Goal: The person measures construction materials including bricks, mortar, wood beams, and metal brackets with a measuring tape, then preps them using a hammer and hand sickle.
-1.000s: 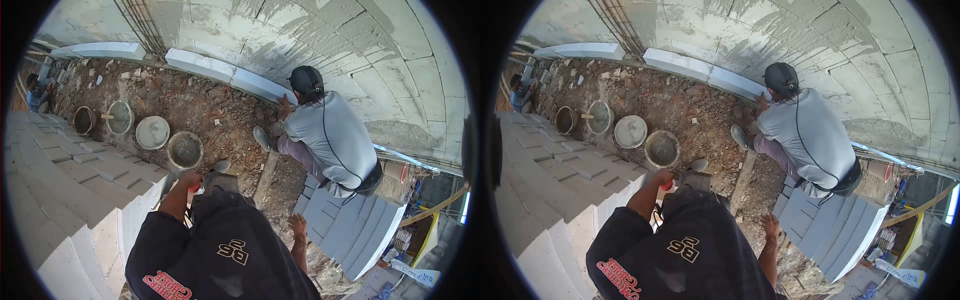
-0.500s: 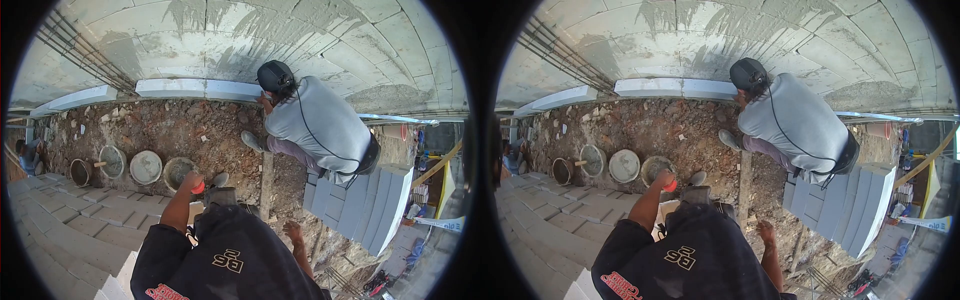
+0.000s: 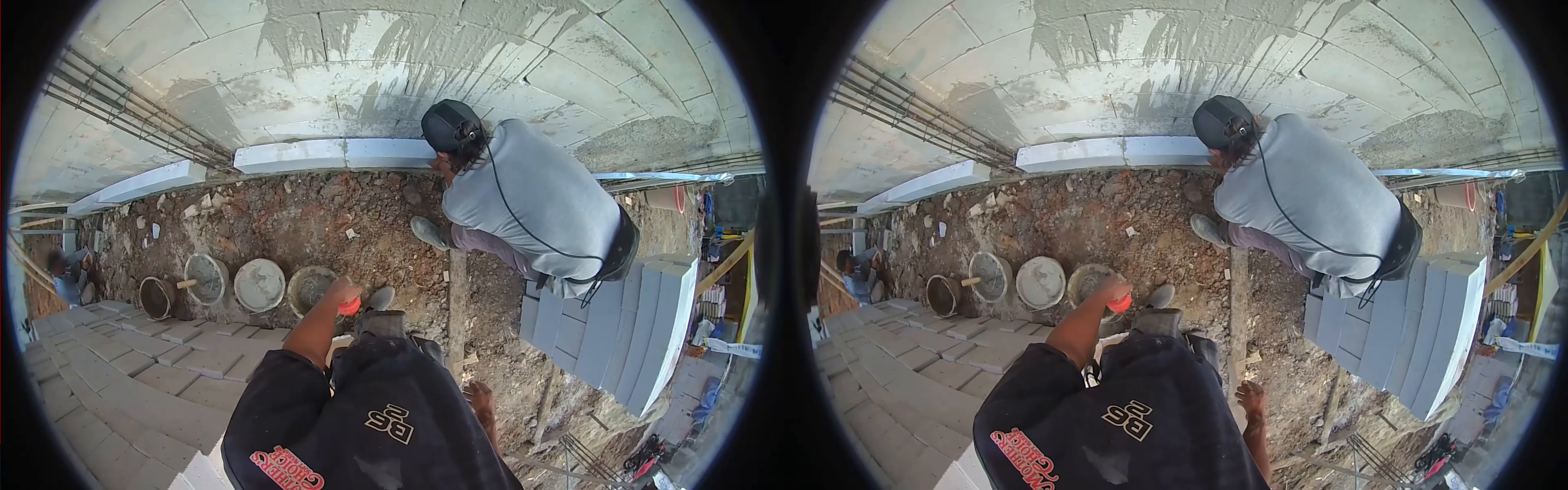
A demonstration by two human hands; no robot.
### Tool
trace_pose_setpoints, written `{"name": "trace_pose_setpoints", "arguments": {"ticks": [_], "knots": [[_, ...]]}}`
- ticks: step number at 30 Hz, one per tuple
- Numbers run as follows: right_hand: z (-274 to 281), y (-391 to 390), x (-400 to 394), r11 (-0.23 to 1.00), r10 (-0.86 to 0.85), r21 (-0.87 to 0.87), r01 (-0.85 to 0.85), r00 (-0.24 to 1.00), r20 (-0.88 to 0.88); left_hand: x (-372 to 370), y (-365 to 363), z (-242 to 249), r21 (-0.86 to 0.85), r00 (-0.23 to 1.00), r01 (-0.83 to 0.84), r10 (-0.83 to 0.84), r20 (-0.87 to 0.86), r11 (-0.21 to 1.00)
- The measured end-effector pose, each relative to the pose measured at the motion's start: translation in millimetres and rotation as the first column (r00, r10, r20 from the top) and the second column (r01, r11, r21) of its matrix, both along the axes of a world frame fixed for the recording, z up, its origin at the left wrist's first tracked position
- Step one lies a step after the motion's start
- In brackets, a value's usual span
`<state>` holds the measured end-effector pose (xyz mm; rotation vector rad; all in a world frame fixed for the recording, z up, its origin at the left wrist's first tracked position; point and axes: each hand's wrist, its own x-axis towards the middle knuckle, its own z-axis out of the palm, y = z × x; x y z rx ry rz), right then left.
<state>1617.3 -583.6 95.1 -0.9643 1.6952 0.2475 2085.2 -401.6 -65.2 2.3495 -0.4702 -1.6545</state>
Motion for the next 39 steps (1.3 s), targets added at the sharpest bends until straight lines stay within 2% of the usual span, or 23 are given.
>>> {"name": "trace_pose_setpoints", "arguments": {"ticks": [3,4,6,8,9,11,14,17,20,21,23,24,26,29,31,32,34,35,36,38,39], "knots": [[-4.9,3.4,-8.6,0.999,-0.029,0.028,0.028,0.999,0.029,26.9,-13.9,40.5,0.031,0.997,0.034,-0.032,-0.066,0.999],[-5.1,2.9,-12.1,0.999,-0.031,0.031,0.03,0.999,0.028,33.7,-15.5,34.9,0.033,0.997,0.036,-0.033,-0.067,0.999],[-1.2,0.3,-8.3,0.999,-0.011,0.03,0.011,1.0,0.011,54.1,-16.0,14.9,0.046,0.984,-0.158,0.154,0.092,0.986],[-3.7,-2.2,-9.5,1.0,-0.02,0.018,0.02,1.0,0.016,79.8,-19.4,-0.2,0.008,0.981,-0.121,0.118,0.157,0.993],[-3.5,-3.0,-10.2,1.0,-0.023,0.005,0.023,1.0,0.015,88.2,-24.6,11.8,0.012,0.981,-0.119,0.115,0.157,0.993],[1.0,-4.1,-5.2,1.0,-0.026,-0.004,0.026,0.999,0.019,103.5,-38.8,53.9,-0.018,0.947,-0.188,0.186,0.261,0.982],[7.1,-2.6,1.9,1.0,-0.026,-0.008,0.026,0.999,0.03,124.1,-49.7,43.0,-0.067,0.92,-0.191,0.202,0.336,0.979],[1.2,0.4,-3.9,0.999,-0.031,-0.011,0.031,0.999,0.033,137.0,-67.4,81.4,-0.02,0.929,-0.214,0.21,0.304,0.977],[-6.4,6.1,-14.2,0.998,-0.061,-0.019,0.062,0.998,0.029,149.1,-78.5,55.1,0.033,0.948,-0.226,0.212,0.237,0.974],[-8.2,8.3,-17.2,0.997,-0.078,-0.016,0.078,0.997,0.028,145.1,-89.8,76.9,0.03,0.95,-0.214,0.201,0.238,0.976],[-12.0,13.1,-23.7,0.995,-0.094,-0.014,0.094,0.995,0.025,135.0,-111.4,118.9,0.086,0.988,0.059,-0.071,0.137,0.994],[-12.7,16.6,-24.9,0.995,-0.098,-0.01,0.098,0.995,0.02,132.3,-117.0,94.2,0.084,0.986,0.076,-0.087,0.14,0.994],[-13.3,22.9,-26.5,0.992,-0.123,-0.012,0.123,0.992,0.013,119.1,-131.7,30.5,0.008,0.971,-0.06,0.056,0.233,0.998],[-14.4,26.7,-29.1,0.989,-0.147,-0.007,0.148,0.989,0.026,59.8,-178.4,86.0,-0.113,0.995,0.096,-0.099,-0.018,0.989],[-10.6,33.6,-30.2,0.987,-0.155,-0.037,0.157,0.986,0.058,11.9,-222.3,78.8,-0.183,0.94,0.226,-0.264,-0.217,0.957],[-13.7,38.9,-31.6,0.979,-0.185,-0.072,0.19,0.98,0.073,-20.9,-245.0,68.9,-0.207,0.865,0.362,-0.41,-0.288,0.909],[-6.9,44.4,-30.4,0.97,-0.221,-0.088,0.226,0.973,0.068,-89.4,-280.1,122.5,-0.531,0.787,0.459,-0.603,-0.129,0.712],[1.2,47.2,-27.2,0.959,-0.249,-0.113,0.259,0.964,0.091,-122.9,-298.4,128.5,-0.573,0.741,0.374,-0.606,-0.288,0.729],[-8.9,56.3,-38.3,0.952,-0.239,-0.168,0.255,0.965,0.112,-152.4,-308.9,139.0,-0.582,0.676,0.446,-0.682,-0.279,0.68],[-8.2,68.9,-43.9,0.929,-0.285,-0.22,0.297,0.955,0.087,-199.7,-320.5,176.3,-0.723,0.609,0.328,-0.721,-0.331,0.609],[-2.7,74.8,-46.0,0.914,-0.32,-0.23,0.333,0.943,0.095,-217.6,-321.3,194.1,-0.674,0.581,0.39,-0.735,-0.349,0.628]]}}
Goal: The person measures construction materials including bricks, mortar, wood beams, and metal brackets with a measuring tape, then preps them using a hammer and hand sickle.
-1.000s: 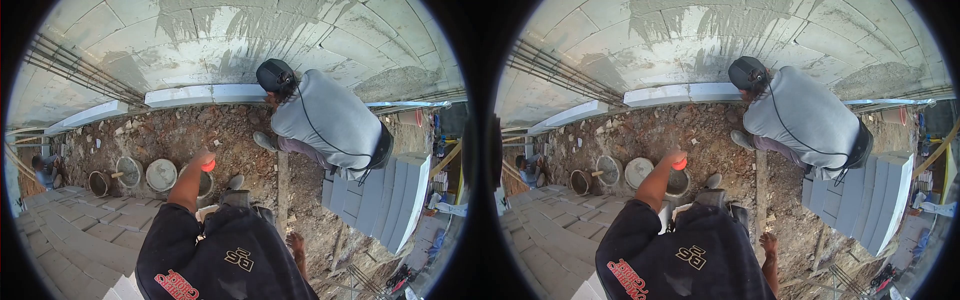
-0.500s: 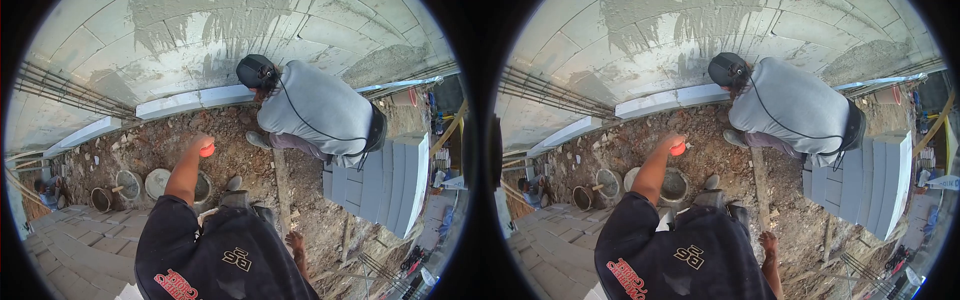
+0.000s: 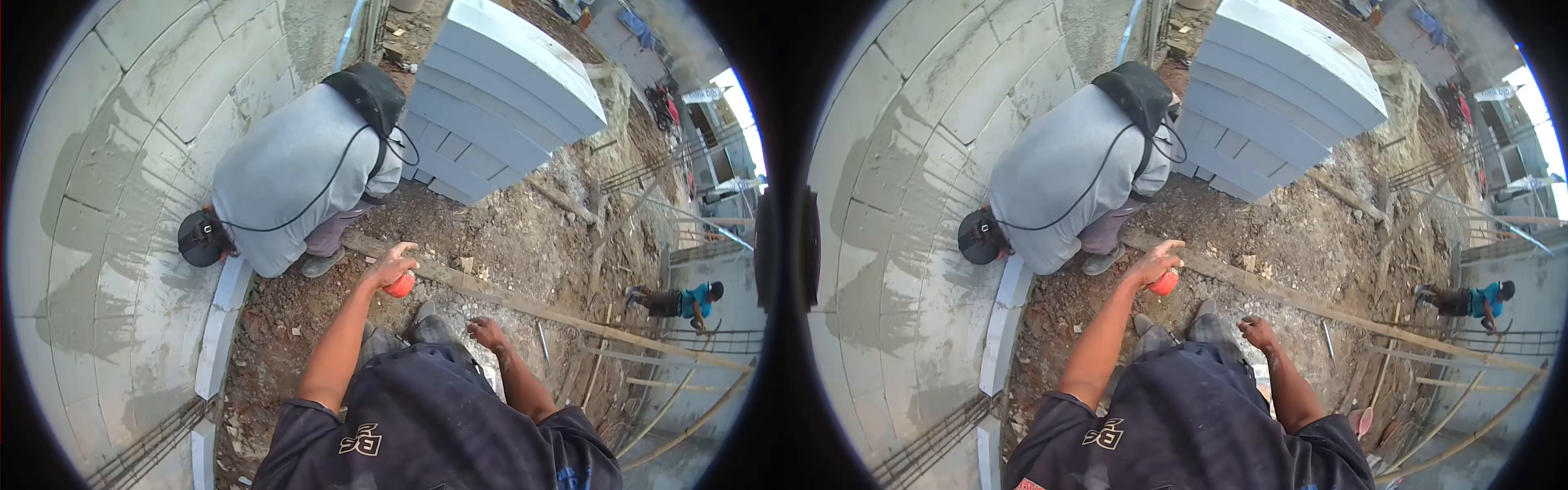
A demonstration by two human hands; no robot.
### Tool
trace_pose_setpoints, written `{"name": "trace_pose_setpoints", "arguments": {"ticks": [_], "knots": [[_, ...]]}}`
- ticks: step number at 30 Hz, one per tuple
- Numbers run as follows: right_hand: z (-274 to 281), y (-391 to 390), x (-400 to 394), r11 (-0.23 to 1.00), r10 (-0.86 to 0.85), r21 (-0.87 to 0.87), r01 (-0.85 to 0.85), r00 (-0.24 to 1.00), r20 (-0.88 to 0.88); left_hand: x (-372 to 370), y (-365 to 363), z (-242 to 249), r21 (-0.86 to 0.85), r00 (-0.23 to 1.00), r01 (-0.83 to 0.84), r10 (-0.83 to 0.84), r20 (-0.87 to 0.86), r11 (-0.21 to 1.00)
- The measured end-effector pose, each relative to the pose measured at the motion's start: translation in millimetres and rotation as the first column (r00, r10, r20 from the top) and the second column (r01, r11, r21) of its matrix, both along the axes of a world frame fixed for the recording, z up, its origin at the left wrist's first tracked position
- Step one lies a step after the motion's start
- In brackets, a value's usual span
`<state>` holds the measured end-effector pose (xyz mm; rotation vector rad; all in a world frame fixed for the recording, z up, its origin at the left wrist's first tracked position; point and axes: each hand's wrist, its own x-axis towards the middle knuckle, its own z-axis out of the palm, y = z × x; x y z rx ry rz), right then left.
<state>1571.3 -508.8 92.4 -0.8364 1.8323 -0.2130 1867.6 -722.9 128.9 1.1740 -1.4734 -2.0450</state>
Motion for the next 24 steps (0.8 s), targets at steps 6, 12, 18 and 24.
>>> {"name": "trace_pose_setpoints", "arguments": {"ticks": [6,12,18,24], "knots": [[-28.2,76.1,-44.2,0.96,-0.281,-0.004,0.281,0.96,0.003,-27.0,33.4,-129.9,-0.05,0.889,0.29,-0.25,0.383,0.956],[-36.9,166.6,-98.9,0.63,-0.772,0.159,0.76,0.636,0.02,43.2,106.1,-179.7,0.479,0.436,0.189,-0.51,0.742,0.857],[-83.6,234.2,-161.9,0.407,-0.905,0.251,0.878,0.424,-0.016,21.4,100.0,-150.5,0.512,0.242,0.455,-0.654,0.716,0.729],[-85.0,190.7,-196.1,0.287,-0.956,0.165,0.944,0.271,0.111,-128.3,8.5,-142.1,0.193,0.335,0.739,-0.601,0.726,0.645]]}}
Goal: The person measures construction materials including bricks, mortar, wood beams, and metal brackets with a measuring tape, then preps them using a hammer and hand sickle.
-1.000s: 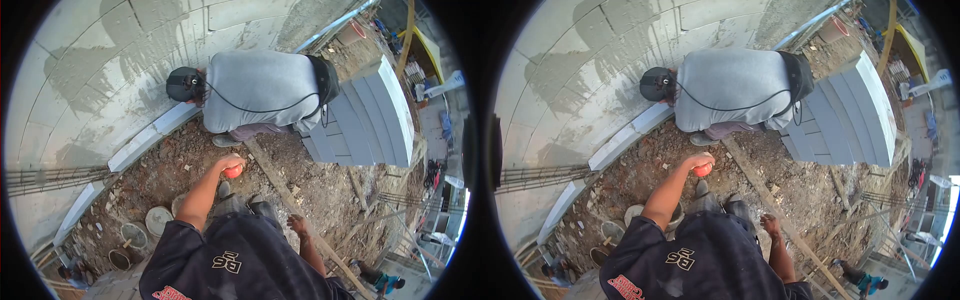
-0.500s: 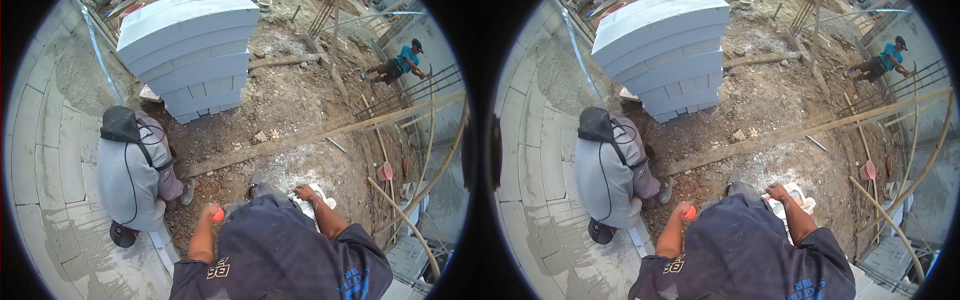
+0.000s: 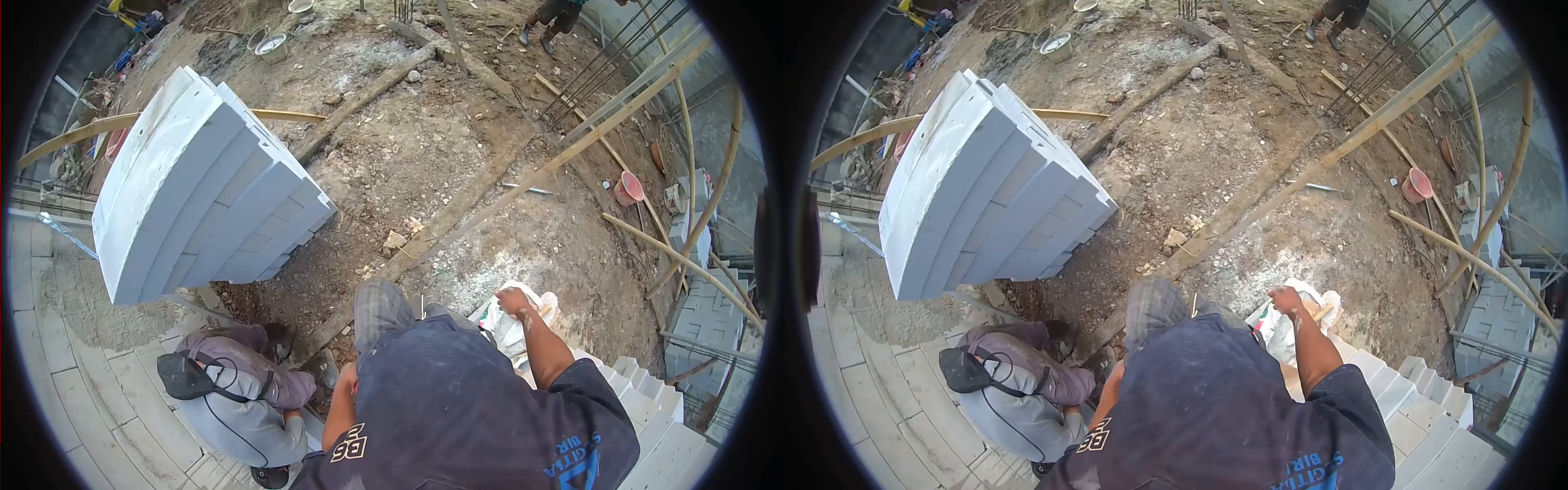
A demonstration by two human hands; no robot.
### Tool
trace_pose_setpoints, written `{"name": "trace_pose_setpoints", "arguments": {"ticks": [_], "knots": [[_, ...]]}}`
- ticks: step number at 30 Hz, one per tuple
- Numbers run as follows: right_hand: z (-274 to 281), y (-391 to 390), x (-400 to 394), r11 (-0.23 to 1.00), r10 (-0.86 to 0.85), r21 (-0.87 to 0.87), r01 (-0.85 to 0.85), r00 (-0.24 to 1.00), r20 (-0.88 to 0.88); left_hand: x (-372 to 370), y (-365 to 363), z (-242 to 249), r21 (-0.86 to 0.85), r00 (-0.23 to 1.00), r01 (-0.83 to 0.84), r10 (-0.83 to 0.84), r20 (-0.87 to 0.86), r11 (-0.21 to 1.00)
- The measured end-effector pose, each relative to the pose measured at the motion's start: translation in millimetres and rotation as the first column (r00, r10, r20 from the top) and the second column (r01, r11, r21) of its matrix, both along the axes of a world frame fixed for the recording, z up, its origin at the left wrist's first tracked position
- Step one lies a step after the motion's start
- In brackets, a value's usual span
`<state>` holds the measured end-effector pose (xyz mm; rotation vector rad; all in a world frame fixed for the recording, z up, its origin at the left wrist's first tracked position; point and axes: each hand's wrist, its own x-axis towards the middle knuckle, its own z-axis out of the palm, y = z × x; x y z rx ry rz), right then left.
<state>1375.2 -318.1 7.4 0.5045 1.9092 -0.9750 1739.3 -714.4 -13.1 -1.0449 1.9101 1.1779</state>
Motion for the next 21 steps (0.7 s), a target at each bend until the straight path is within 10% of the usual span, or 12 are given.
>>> {"name": "trace_pose_setpoints", "arguments": {"ticks": [5,6,11,14,16,18,21], "knots": [[-31.3,-44.9,-20.5,0.997,0.011,-0.069,-0.014,0.999,-0.037,-128.8,-95.8,1.8,-0.011,0.98,-0.2,0.2,0.003,0.98],[-28.1,-56.5,-26.5,0.996,-0.057,-0.072,0.057,0.998,0.006,-182.9,-99.3,61.9,0.073,0.928,-0.364,0.354,0.118,0.929],[-60.6,-93.4,-63.5,0.927,-0.357,-0.056,0.371,0.919,0.168,-281.1,-199.8,-10.0,0.091,0.991,-0.133,0.133,0.004,0.987],[-128.7,-96.1,-95.5,0.908,-0.288,-0.206,0.364,0.901,0.325,-392.5,-235.2,-1.6,0.163,0.888,-0.444,0.457,-0.047,0.881],[-104.8,-133.5,-113.6,0.932,-0.36,0.118,0.342,0.854,0.375,-490.3,-241.2,40.9,0.029,0.943,-0.222,0.222,-0.248,0.975],[-34.9,-187.6,-185.8,0.984,0.174,0.03,-0.175,0.984,0.046,-574.6,-250.5,44.5,0.05,0.926,-0.092,0.104,-0.363,0.995],[21.2,-246.5,-280.9,0.952,-0.296,-0.136,0.274,0.937,-0.184,-683.4,-246.5,45.8,0.26,0.903,-0.141,0.232,-0.361,0.955]]}}
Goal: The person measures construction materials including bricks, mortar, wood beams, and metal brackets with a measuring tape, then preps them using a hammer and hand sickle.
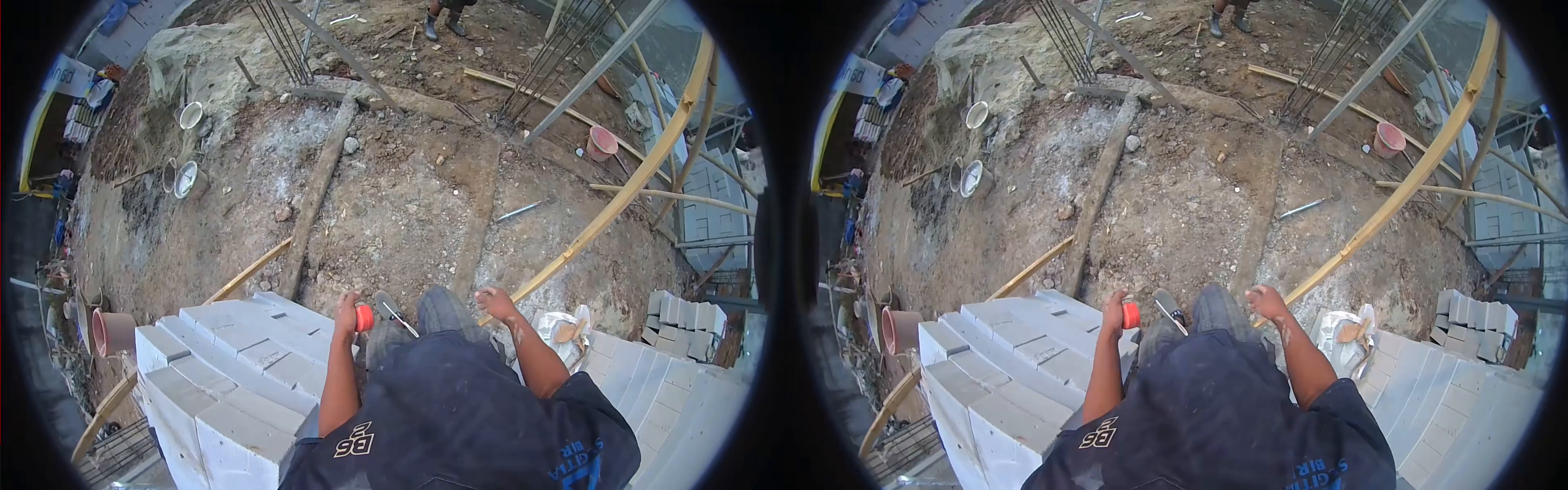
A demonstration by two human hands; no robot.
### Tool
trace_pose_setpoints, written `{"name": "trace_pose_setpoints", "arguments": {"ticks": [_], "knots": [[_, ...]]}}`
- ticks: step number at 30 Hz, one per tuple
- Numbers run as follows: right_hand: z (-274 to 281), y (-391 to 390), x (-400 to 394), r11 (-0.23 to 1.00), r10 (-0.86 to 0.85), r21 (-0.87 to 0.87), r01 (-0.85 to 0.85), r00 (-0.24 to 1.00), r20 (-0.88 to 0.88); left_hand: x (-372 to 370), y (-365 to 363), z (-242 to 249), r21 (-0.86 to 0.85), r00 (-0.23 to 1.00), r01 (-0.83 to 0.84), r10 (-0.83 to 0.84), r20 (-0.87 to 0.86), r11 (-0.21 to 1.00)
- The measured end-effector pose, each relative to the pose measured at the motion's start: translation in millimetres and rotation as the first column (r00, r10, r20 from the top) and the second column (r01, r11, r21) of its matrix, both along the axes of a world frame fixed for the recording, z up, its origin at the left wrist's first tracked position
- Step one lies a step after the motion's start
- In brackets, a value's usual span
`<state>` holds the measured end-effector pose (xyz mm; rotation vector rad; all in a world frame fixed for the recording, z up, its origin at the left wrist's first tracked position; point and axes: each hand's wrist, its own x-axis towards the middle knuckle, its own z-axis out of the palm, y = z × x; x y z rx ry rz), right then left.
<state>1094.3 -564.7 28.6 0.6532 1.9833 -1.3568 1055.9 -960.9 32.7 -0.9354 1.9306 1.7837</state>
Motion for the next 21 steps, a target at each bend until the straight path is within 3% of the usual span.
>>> {"name": "trace_pose_setpoints", "arguments": {"ticks": [1,6,7,9,11,12,13,15,16,18,19,20,21], "knots": [[16.4,-12.4,-27.4,0.978,-0.173,-0.129,0.163,0.983,-0.068,-30.3,0.6,-5.2,0.023,0.999,0.049,-0.049,0.009,0.999],[44.8,-21.7,-107.8,0.978,-0.208,-0.064,0.199,0.957,-0.202,-130.2,16.0,-14.7,-0.033,0.944,0.323,-0.32,0.076,0.946],[42.8,-17.4,-115.6,0.981,-0.193,-0.017,0.194,0.958,-0.212,-143.4,16.0,-20.2,-0.038,0.91,0.375,-0.36,0.206,0.926],[-19.6,10.3,-107.5,0.953,-0.302,-0.05,0.298,0.948,-0.099,-156.1,0.7,-69.9,-0.142,0.799,0.572,-0.509,0.32,0.808],[-26.1,25.0,-106.6,0.935,-0.352,0.081,0.345,0.929,0.11,-164.8,-24.6,-116.3,-0.241,0.518,0.855,-0.743,0.424,0.459],[-39.0,36.5,-106.1,0.933,-0.357,0.13,0.336,0.91,0.211,-178.8,-22.5,-105.2,-0.178,0.407,0.91,-0.723,0.558,0.374],[-50.4,47.1,-101.8,0.93,-0.363,0.177,0.322,0.878,0.312,-186.0,-28.3,-110.0,-0.094,0.358,0.915,-0.686,0.633,0.391],[-57.7,67.0,-109.2,0.924,-0.352,0.242,0.295,0.904,0.242,-209.1,-38.0,-116.8,-0.123,0.234,0.971,-0.704,0.671,0.206],[-58.1,80.5,-133.9,0.918,-0.352,0.266,0.294,0.913,0.207,-235.1,-30.7,-109.8,-0.125,0.229,0.973,-0.707,0.669,0.196],[-45.8,105.0,-167.9,0.82,-0.571,0.313,0.479,0.653,0.498,-255.9,-26.7,-89.6,-0.122,0.418,0.873,-0.596,0.685,0.472],[-69.8,129.1,-181.3,0.886,-0.463,0.272,0.376,0.762,0.453,-288.5,-17.2,-92.1,-0.178,0.433,0.886,-0.628,0.647,0.428],[-68.6,144.2,-212.3,0.87,-0.493,0.246,0.427,0.76,0.424,-304.3,-14.2,-94.4,-0.224,0.437,0.894,-0.65,0.621,0.388],[-70.3,160.4,-250.7,0.854,-0.52,0.215,0.474,0.758,0.394,-339.8,7.5,-70.5,-0.194,0.586,0.748,-0.496,0.641,0.635]]}}
